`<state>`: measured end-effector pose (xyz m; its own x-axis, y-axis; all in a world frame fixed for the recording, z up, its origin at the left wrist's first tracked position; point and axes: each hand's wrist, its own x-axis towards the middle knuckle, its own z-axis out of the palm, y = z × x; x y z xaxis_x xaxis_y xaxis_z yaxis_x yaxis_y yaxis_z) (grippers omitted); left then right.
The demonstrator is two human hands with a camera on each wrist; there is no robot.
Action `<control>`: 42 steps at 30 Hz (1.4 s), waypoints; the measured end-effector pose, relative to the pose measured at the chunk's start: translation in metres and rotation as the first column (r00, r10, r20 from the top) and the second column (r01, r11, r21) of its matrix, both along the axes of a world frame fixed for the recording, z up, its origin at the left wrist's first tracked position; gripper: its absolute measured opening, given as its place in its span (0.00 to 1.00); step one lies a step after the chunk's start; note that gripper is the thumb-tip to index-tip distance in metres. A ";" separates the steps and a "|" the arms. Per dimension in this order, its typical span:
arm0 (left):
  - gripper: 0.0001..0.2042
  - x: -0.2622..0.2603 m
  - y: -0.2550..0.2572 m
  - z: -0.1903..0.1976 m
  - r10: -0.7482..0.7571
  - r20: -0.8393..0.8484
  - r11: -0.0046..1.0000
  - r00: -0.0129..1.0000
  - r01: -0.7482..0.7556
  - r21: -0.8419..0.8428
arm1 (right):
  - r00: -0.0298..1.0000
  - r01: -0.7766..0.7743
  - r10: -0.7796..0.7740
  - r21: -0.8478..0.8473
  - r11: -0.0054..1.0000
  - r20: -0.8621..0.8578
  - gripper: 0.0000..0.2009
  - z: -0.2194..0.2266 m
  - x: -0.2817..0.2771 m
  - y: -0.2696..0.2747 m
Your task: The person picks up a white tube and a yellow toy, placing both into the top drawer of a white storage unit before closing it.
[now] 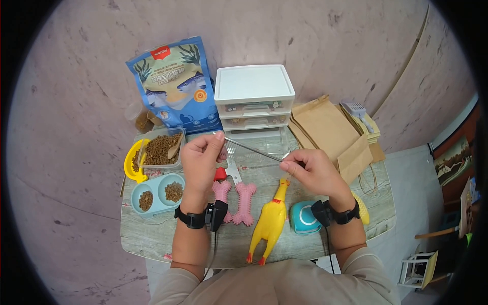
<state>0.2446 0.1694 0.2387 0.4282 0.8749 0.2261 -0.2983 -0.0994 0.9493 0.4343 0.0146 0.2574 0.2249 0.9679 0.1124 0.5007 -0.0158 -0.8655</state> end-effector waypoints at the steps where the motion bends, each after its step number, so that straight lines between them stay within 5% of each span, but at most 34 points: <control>1: 0.11 0.000 0.002 -0.001 0.015 0.005 1.000 1.000 -0.015 0.000 | 1.000 0.011 -0.011 -0.028 1.000 -0.020 0.11 0.001 0.002 -0.001; 5: 0.11 0.009 0.000 -0.007 0.022 0.094 0.992 0.995 -0.011 -0.123 | 0.998 0.058 -0.058 0.031 0.998 -0.026 0.11 -0.007 0.006 0.001; 7: 0.12 0.017 -0.011 -0.005 -0.058 0.225 0.947 0.973 0.125 -0.296 | 0.990 0.111 -0.110 0.009 0.994 -0.085 0.12 -0.005 0.004 0.003; 11: 0.14 0.026 -0.022 -0.015 -0.120 0.059 0.960 0.991 0.131 -0.247 | 0.982 0.105 -0.105 -0.008 0.994 -0.159 0.12 -0.011 0.005 0.006; 14: 0.14 0.028 -0.021 -0.020 -0.068 0.086 0.967 0.994 0.087 -0.239 | 0.986 0.137 -0.125 0.111 0.984 -0.113 0.12 -0.016 -0.001 0.008; 16: 0.15 0.030 -0.021 -0.023 -0.061 0.061 0.964 0.996 0.074 -0.255 | 0.863 -0.008 -0.225 0.458 0.889 0.452 0.16 -0.005 -0.013 0.009; 20: 0.15 0.035 -0.022 -0.029 -0.147 0.051 0.918 0.988 0.155 -0.366 | 0.769 -0.105 -0.195 0.422 0.900 0.608 0.19 -0.013 -0.023 0.012; 25: 0.17 0.033 -0.005 -0.036 -0.356 -0.007 0.848 0.934 0.320 -0.423 | 0.805 -0.014 -0.080 0.153 0.988 0.588 0.12 -0.004 0.005 0.018; 26: 0.17 0.032 -0.005 -0.039 -0.205 -0.357 0.973 0.911 0.229 0.026 | 0.799 -0.021 -0.072 0.147 0.989 0.597 0.12 -0.002 0.011 0.022; 27: 0.18 0.031 -0.004 -0.042 0.105 -0.568 0.846 0.816 0.227 0.482 | 0.769 -0.010 -0.036 0.068 0.998 0.638 0.11 -0.001 0.016 0.028; 28: 0.18 0.029 -0.004 -0.046 0.110 -0.558 0.852 0.822 0.211 0.479 | 0.736 0.002 0.005 -0.010 1.000 0.677 0.11 -0.001 0.020 0.034; 30: 0.24 0.025 -0.004 -0.054 0.220 -0.754 0.730 0.619 0.409 0.548 | 0.717 -0.028 0.055 -0.050 0.998 0.695 0.11 -0.013 0.026 0.048; 33: 0.27 0.020 -0.005 -0.058 0.145 -0.840 0.761 0.523 0.484 0.432 | 0.643 -0.058 0.103 -0.086 0.995 0.759 0.09 -0.034 0.028 0.069; 42: 0.28 0.017 0.001 -0.060 0.095 -0.858 0.730 0.505 0.551 0.405 | 0.559 -0.044 0.056 -0.038 0.998 0.827 0.11 -0.077 0.019 0.120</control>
